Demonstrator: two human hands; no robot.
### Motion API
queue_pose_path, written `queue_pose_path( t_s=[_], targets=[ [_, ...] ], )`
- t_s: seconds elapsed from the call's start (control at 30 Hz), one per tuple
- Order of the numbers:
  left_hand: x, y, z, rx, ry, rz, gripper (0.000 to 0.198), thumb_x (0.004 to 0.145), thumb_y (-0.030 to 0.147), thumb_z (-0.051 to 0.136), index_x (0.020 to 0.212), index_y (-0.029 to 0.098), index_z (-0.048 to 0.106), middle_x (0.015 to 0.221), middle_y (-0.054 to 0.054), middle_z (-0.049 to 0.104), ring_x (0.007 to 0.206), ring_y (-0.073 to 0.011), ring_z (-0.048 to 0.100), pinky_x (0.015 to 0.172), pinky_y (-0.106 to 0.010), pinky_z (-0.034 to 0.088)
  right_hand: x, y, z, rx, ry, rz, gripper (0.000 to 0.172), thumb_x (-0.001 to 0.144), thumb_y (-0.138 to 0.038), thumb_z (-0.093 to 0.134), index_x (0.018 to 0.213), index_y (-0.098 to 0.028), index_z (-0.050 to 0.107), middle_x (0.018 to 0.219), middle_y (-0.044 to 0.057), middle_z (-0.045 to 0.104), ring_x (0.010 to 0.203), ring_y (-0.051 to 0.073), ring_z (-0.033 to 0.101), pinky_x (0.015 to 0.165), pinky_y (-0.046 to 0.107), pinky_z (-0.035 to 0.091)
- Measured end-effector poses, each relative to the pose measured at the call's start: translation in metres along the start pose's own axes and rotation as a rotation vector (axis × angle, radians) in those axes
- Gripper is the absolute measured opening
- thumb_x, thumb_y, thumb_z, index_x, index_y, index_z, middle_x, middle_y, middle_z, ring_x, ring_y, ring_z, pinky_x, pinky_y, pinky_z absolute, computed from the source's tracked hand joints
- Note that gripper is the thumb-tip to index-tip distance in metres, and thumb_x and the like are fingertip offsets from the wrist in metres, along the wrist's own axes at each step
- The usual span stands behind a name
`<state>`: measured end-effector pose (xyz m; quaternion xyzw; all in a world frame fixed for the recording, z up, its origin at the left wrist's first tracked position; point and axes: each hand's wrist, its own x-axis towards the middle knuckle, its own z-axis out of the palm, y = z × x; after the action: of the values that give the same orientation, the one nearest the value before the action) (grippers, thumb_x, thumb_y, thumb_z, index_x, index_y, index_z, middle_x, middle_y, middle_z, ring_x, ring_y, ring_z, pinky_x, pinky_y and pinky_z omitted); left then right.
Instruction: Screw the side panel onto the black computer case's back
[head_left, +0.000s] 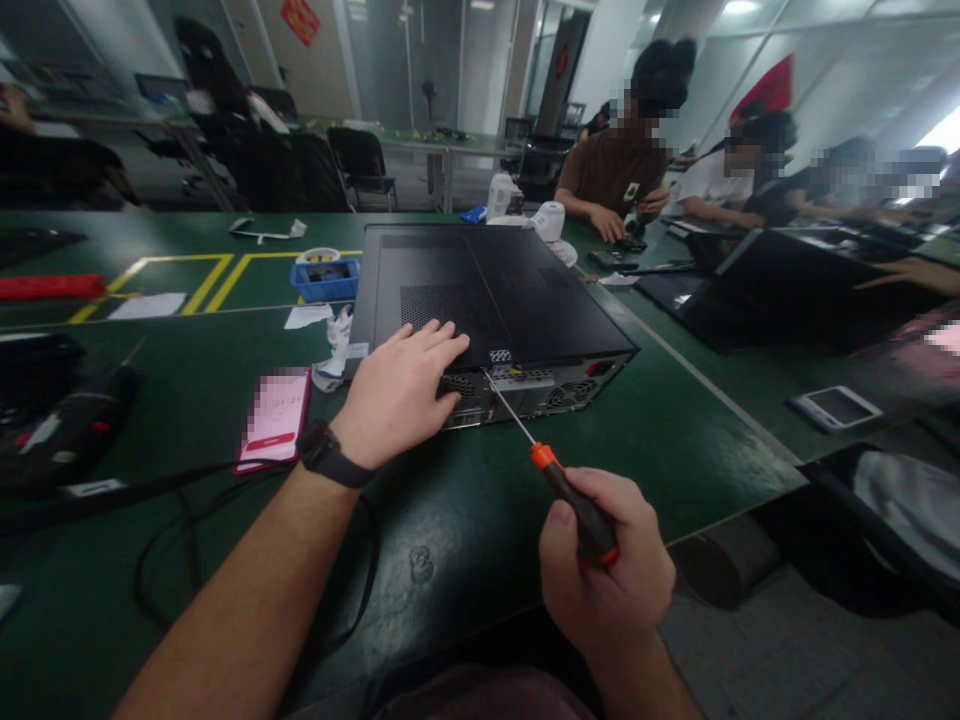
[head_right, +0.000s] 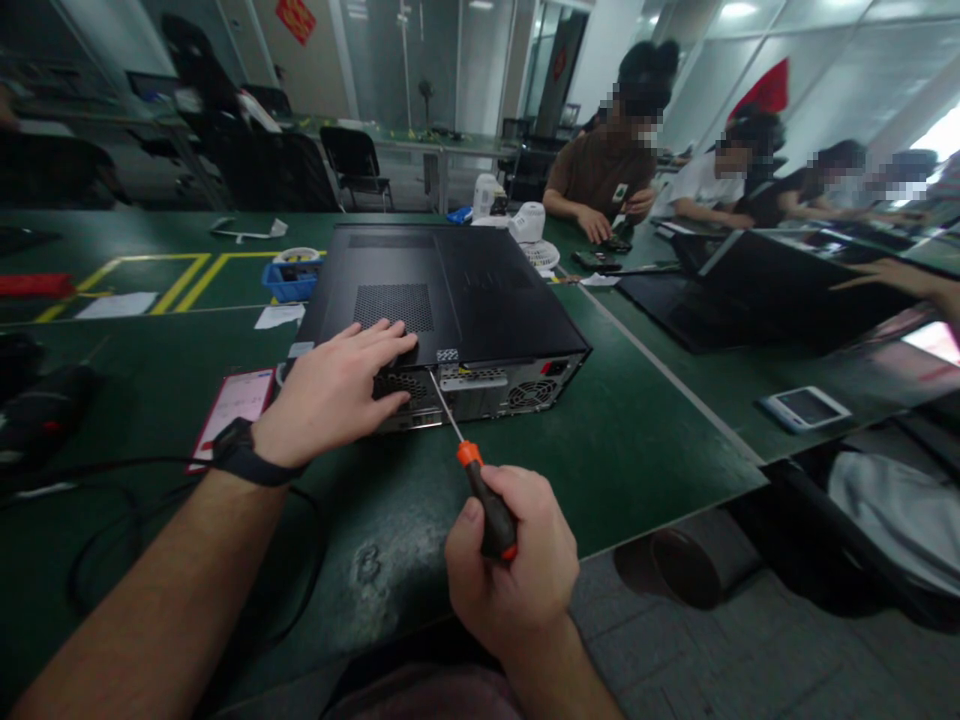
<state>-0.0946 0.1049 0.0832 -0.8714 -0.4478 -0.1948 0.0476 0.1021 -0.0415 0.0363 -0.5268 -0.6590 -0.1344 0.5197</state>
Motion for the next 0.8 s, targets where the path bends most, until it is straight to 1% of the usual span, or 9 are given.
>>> queue_pose_path(
  t_s=[0.13,0.23,0.3,0.43,0.53,0.67,0.8],
  targets=[
    [-0.0001,-0.0008,0.0013,-0.003,0.002,-0.007,0.062,0.085,0.025,0.073,0.145,0.017,0.058,0.157,-0.013,0.054,0.147,-0.0299,0.05,0.127,-0.049,0.036,-0.0025,0.003,-0.0002,-0.032,0.021,-0.001,0.018,0.091,-0.017,0.063,0.11,-0.018,0.065,0.089,0.002,0.074,0.076,0.012,0.074,0.072,0.022,0.06],
    [0.0003,-0.0004,0.001,-0.006,-0.003,-0.01,0.062,0.085,0.024,0.073,0.145,0.018,0.058,0.157,-0.013,0.054,0.148,-0.03,0.049,0.127,-0.05,0.036,-0.0044,0.0042,-0.001,-0.03,0.015,0.043,0.018,0.094,-0.021,0.062,0.112,-0.017,0.066,0.086,0.002,0.075,0.071,0.012,0.074,0.067,0.021,0.06],
    [0.0005,0.0004,0.0001,-0.004,-0.009,-0.01,0.062,0.085,0.024,0.073,0.145,0.017,0.058,0.157,-0.014,0.054,0.147,-0.0303,0.049,0.127,-0.05,0.036,-0.0035,0.0031,-0.0014,-0.004,0.008,0.055,0.021,0.093,-0.022,0.062,0.114,-0.016,0.065,0.09,0.004,0.075,0.074,0.014,0.075,0.067,0.022,0.06],
    [0.0006,0.0014,-0.0014,-0.003,-0.008,-0.006,0.062,0.085,0.023,0.073,0.145,0.015,0.058,0.156,-0.015,0.054,0.147,-0.0313,0.05,0.126,-0.051,0.037,-0.0005,-0.0006,-0.0013,0.013,0.019,0.02,0.025,0.09,-0.018,0.062,0.114,-0.016,0.063,0.097,0.006,0.074,0.083,0.015,0.075,0.073,0.024,0.061],
    [0.0005,0.0009,-0.0011,-0.003,0.0,-0.001,0.062,0.085,0.024,0.074,0.144,0.015,0.059,0.156,-0.015,0.054,0.146,-0.0315,0.051,0.126,-0.051,0.037,-0.0021,-0.001,-0.0011,-0.022,0.026,0.039,0.021,0.092,-0.017,0.063,0.113,-0.018,0.064,0.094,0.004,0.075,0.078,0.013,0.075,0.071,0.023,0.061],
    [0.0005,0.0001,0.0003,-0.009,0.001,-0.002,0.061,0.085,0.024,0.073,0.144,0.016,0.059,0.156,-0.015,0.055,0.147,-0.0308,0.05,0.126,-0.051,0.036,-0.0053,0.0002,-0.0021,-0.023,-0.004,0.103,0.018,0.095,-0.021,0.062,0.113,-0.018,0.065,0.089,0.003,0.076,0.07,0.013,0.074,0.063,0.022,0.059],
    [0.0006,0.0005,0.0006,0.007,-0.008,-0.007,0.061,0.086,0.025,0.072,0.145,0.016,0.058,0.156,-0.014,0.054,0.147,-0.0303,0.05,0.126,-0.05,0.036,-0.0019,-0.0013,-0.004,0.017,-0.026,0.051,0.022,0.092,-0.021,0.06,0.113,-0.018,0.062,0.092,0.005,0.074,0.075,0.014,0.074,0.066,0.024,0.06]
  ],
)
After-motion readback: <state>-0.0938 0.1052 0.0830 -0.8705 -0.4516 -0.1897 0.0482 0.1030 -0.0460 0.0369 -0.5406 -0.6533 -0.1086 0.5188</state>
